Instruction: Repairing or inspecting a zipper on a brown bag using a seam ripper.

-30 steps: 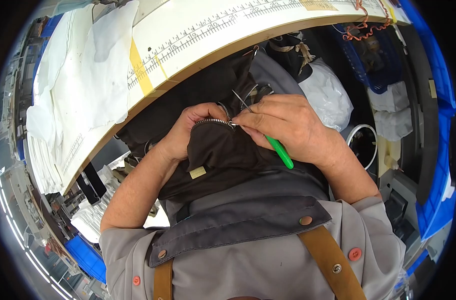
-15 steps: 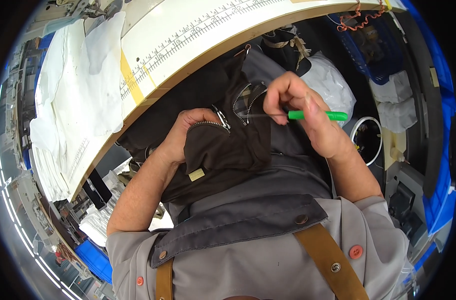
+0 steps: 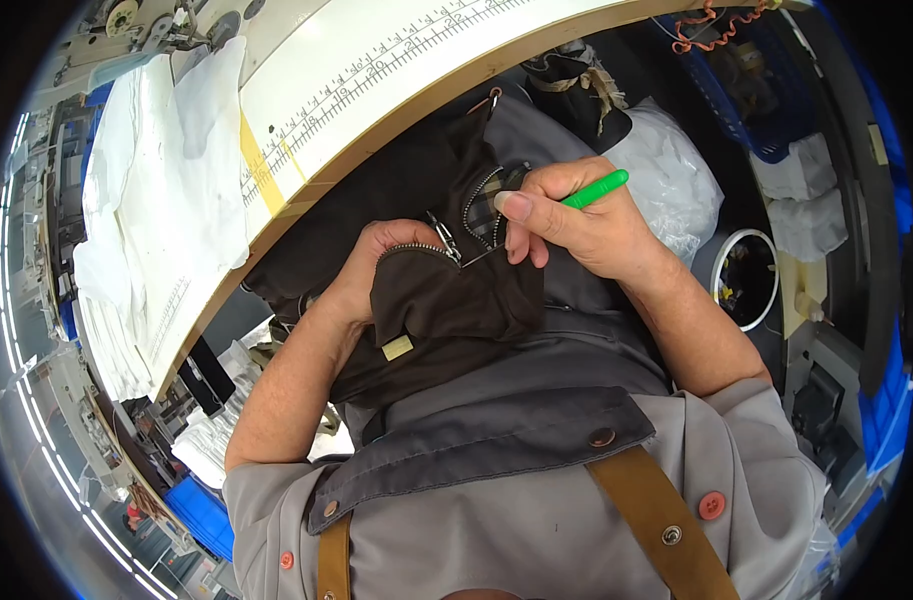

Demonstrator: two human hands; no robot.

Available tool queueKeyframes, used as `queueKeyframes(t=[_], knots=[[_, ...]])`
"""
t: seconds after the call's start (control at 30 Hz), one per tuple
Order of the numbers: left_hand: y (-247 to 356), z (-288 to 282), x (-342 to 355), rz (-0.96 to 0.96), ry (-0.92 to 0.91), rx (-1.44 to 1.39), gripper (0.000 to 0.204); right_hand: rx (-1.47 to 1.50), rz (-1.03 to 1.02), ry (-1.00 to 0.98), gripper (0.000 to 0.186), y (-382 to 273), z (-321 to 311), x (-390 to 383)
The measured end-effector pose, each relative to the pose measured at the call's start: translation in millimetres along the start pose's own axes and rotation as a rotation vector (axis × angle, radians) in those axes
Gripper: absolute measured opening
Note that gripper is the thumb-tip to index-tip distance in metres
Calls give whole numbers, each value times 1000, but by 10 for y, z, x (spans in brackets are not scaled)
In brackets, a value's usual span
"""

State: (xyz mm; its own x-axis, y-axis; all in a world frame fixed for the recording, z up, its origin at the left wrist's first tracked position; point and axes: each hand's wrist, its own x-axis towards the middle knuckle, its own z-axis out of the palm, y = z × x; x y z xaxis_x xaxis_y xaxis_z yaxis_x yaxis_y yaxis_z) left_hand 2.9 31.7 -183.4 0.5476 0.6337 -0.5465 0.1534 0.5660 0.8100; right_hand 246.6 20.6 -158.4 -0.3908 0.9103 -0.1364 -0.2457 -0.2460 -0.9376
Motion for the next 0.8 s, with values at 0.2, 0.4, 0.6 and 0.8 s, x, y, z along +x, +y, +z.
queueKeyframes(t=[0.2, 0.4, 0.6, 0.8], knots=[[5, -4, -6, 21, -8, 22, 6, -7, -4, -11, 31, 25, 24, 17], [-21, -19, 3, -12, 13, -28, 6, -50, -39, -9, 30, 62, 36, 48], [-5, -5, 8, 10, 7, -11, 6, -17, -46, -12, 31, 53, 27, 44], [5, -8, 11, 25, -13, -16, 6, 2, -9, -23, 33, 53, 24, 58]])
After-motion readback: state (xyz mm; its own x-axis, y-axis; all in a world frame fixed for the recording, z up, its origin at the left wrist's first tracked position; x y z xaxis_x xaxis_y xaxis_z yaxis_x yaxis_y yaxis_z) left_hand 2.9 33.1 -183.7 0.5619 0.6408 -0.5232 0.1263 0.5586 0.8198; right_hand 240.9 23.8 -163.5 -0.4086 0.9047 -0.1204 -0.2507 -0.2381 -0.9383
